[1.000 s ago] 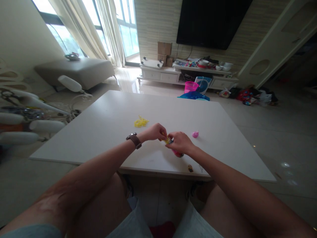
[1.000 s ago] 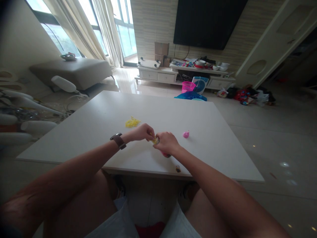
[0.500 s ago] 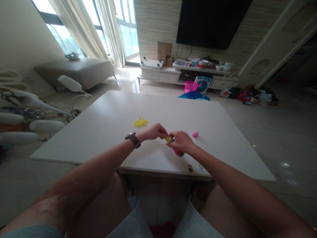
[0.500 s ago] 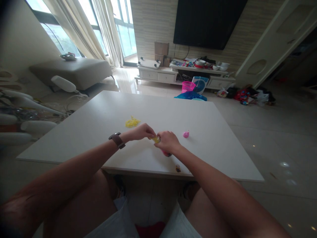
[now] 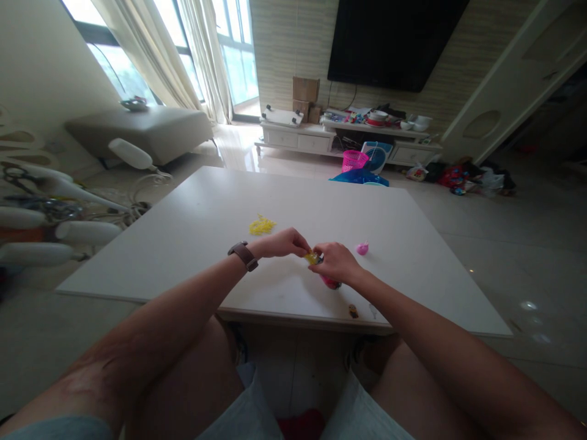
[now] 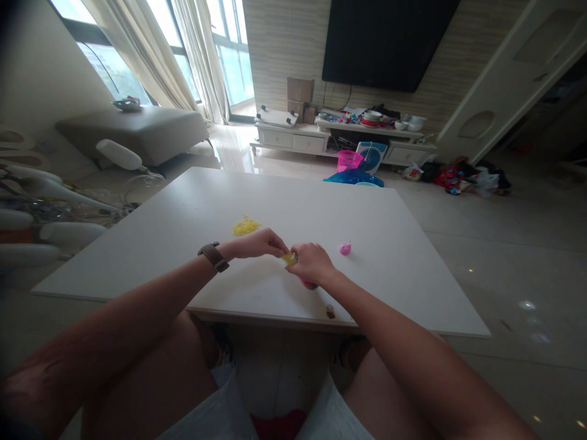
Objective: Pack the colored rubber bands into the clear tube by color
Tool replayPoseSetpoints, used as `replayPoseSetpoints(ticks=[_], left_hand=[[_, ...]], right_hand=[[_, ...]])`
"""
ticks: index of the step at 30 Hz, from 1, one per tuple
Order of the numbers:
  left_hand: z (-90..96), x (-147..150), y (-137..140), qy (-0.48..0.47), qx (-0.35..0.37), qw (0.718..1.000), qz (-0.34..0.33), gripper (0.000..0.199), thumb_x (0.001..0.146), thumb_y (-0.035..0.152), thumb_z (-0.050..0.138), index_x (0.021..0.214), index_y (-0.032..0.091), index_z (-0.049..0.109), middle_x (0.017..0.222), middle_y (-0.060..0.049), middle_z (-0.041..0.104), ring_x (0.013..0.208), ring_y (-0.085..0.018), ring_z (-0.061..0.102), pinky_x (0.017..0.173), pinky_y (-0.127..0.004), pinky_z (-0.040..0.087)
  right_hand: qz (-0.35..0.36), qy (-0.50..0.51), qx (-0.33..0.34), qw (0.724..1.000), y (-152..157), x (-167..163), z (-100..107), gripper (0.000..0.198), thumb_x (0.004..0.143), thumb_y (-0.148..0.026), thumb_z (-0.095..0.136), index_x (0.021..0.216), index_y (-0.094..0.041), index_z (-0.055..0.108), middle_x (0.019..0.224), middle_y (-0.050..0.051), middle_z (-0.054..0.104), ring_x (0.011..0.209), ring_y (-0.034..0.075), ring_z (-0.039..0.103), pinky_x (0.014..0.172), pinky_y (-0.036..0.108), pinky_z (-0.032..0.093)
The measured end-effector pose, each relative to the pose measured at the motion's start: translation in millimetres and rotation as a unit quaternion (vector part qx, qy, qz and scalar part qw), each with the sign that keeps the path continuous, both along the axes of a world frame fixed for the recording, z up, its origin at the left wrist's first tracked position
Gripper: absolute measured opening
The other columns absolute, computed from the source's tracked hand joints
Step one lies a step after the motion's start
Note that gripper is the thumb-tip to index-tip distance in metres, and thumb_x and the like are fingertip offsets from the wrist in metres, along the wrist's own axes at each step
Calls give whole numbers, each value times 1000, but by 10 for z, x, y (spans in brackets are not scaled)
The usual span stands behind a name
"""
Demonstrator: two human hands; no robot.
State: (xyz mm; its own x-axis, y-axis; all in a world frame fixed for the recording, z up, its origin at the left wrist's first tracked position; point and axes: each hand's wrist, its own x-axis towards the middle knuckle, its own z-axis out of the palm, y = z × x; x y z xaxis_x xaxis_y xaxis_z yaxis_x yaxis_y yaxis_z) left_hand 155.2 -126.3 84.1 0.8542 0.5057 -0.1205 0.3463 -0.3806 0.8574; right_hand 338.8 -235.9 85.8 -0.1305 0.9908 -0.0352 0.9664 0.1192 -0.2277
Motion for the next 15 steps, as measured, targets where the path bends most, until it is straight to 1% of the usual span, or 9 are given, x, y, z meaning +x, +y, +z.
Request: replayPoseSetpoints(ticks=[5, 9, 12, 15], left_hand=[[-45, 44, 15, 2, 26, 999, 36, 19, 71, 21, 72, 86, 14, 81, 76, -5, 76, 68, -15, 64, 65, -24, 46], [-68, 70, -4, -14, 1, 999, 48, 14, 70, 21, 74, 81, 12, 78, 69, -6, 74, 65, -15, 66, 61, -23, 48], [-81, 89, -24, -34, -16, 997, 62, 16, 68, 23, 78, 79, 11, 74, 65, -6, 72, 61, -14, 65, 56, -22, 46], [-79, 99, -40, -29, 17, 997, 74, 17, 67, 24, 79, 76, 11, 74, 64, -5, 72, 59, -13, 63, 54, -21, 43]], right_hand=[[7, -3, 12, 1000, -6, -10, -16, 31, 78, -47, 69, 100, -25, 73, 94, 4, 76, 90, 23, 69, 76, 30, 44], [6, -1, 10, 1000, -13, -16, -5, 30, 77, -45, 69, 100, -25, 73, 93, 4, 76, 89, 23, 69, 75, 29, 44], [3, 0, 7, 1000, -17, -26, 15, 32, 77, -45, 69, 101, -25, 73, 93, 5, 76, 89, 23, 69, 75, 29, 44], [3, 2, 13, 1000, -21, -36, 30, 31, 77, -45, 70, 100, -25, 73, 92, 5, 76, 88, 23, 69, 74, 29, 44]])
